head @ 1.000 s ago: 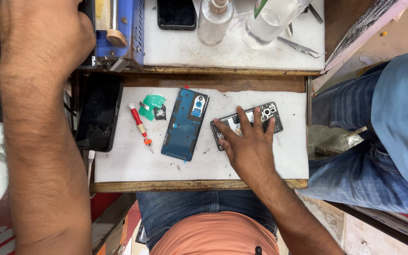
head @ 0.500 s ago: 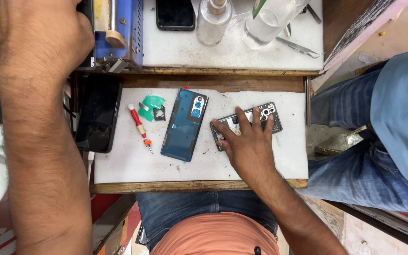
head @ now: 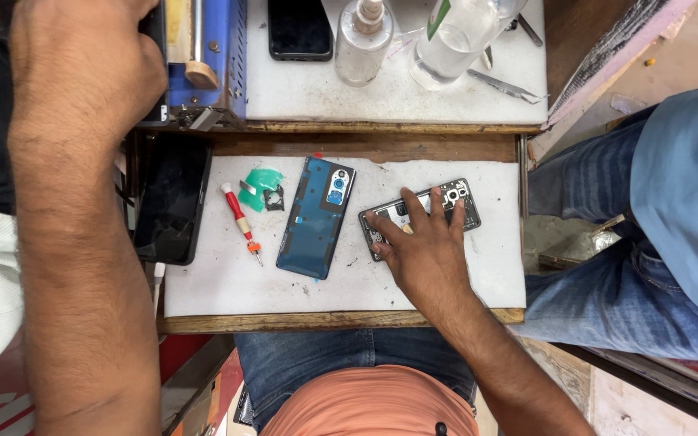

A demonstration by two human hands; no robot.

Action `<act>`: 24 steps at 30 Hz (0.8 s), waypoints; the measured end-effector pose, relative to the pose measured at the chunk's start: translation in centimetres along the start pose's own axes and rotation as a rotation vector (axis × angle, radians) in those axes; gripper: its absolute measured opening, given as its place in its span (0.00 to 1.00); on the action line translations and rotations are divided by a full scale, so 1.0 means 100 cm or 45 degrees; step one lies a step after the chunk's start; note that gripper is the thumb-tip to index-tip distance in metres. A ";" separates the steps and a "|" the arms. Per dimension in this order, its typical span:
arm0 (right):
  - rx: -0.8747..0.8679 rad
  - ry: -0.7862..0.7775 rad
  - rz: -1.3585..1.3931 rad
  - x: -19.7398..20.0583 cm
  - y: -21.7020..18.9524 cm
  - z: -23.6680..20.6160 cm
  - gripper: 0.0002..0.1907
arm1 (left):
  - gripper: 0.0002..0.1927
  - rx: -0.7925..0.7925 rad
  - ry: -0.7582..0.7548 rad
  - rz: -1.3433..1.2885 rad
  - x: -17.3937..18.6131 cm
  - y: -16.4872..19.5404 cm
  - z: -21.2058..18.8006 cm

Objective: The person disassembles a smartphone, removes the back cover and internal components, and uses a heat press to separate the screen. They then reassemble the phone by reconnecting internal cables and replacing the back cover.

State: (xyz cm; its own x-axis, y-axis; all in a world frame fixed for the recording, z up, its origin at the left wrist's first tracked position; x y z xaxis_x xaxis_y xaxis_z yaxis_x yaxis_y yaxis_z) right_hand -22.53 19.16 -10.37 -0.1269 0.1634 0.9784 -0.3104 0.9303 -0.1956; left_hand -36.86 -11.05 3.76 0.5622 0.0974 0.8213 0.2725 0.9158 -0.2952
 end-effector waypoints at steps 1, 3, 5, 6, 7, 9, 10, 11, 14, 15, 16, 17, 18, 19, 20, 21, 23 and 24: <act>-0.003 -0.005 -0.011 0.000 0.000 0.000 0.23 | 0.15 0.004 -0.007 0.003 0.000 -0.001 0.001; -0.002 -0.012 -0.024 0.001 0.001 0.001 0.22 | 0.15 0.012 -0.022 0.005 0.000 -0.002 0.003; 0.002 -0.019 -0.035 0.001 0.003 0.000 0.23 | 0.16 0.011 -0.015 0.006 -0.002 -0.001 0.002; 0.004 -0.021 -0.033 0.002 0.004 0.000 0.23 | 0.16 0.006 0.002 0.011 -0.003 0.000 0.001; 0.006 -0.024 -0.031 0.001 0.004 -0.002 0.24 | 0.16 0.005 0.009 0.015 -0.004 0.001 -0.001; 0.001 -0.034 -0.022 -0.002 0.004 -0.006 0.26 | 0.15 0.008 0.011 0.020 -0.007 0.004 -0.007; -0.006 -0.042 -0.015 -0.003 0.004 -0.008 0.27 | 0.15 0.010 0.020 0.004 -0.008 0.006 -0.010; -0.010 -0.048 -0.008 -0.004 0.004 -0.010 0.28 | 0.14 0.012 0.030 -0.013 -0.009 0.007 -0.013; 0.000 -0.019 -0.025 -0.002 0.004 -0.016 0.26 | 0.14 0.011 0.081 -0.084 -0.006 0.009 -0.018; 0.002 -0.019 -0.038 -0.001 0.005 -0.017 0.25 | 0.15 0.007 0.087 -0.091 -0.005 0.010 -0.018; 0.002 -0.021 -0.051 0.000 0.006 -0.018 0.24 | 0.15 0.015 0.075 -0.111 -0.005 0.011 -0.017; 0.003 -0.024 -0.063 0.001 0.007 -0.019 0.24 | 0.15 0.024 0.063 -0.131 -0.006 0.012 -0.016; -0.001 -0.018 -0.055 0.002 0.009 -0.020 0.24 | 0.15 0.043 0.033 -0.162 -0.007 0.012 -0.014; -0.005 -0.011 -0.046 0.003 0.011 -0.021 0.24 | 0.15 0.064 0.004 -0.192 -0.008 0.012 -0.012; -0.008 -0.003 -0.038 0.003 0.013 -0.022 0.24 | 0.16 0.067 0.007 -0.206 -0.007 0.012 -0.011; -0.006 -0.002 -0.032 0.003 0.014 -0.023 0.25 | 0.17 0.068 0.012 -0.222 -0.006 0.014 -0.010; -0.008 0.012 -0.026 0.004 0.019 -0.027 0.26 | 0.18 0.072 -0.018 -0.241 -0.005 0.020 -0.009; -0.014 -0.002 -0.021 0.005 0.021 -0.029 0.27 | 0.16 0.075 -0.051 -0.237 -0.005 0.022 -0.008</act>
State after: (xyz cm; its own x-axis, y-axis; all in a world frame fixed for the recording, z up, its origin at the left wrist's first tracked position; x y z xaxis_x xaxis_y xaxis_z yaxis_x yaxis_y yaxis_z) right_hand -20.54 22.14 -10.11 -0.1232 0.1477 0.9813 -0.3023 0.9363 -0.1788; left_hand -35.89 -9.37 2.30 0.4746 -0.0612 0.8781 0.3217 0.9406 -0.1083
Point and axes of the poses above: each hand's wrist, its own z-axis towards the middle knuckle, its own x-axis out of the back of the hand, y = z × x, the point moved 5 cm from there along z, towards the middle knuckle, and after that the axes turned 4 degrees about y, right-handed, at the moved point
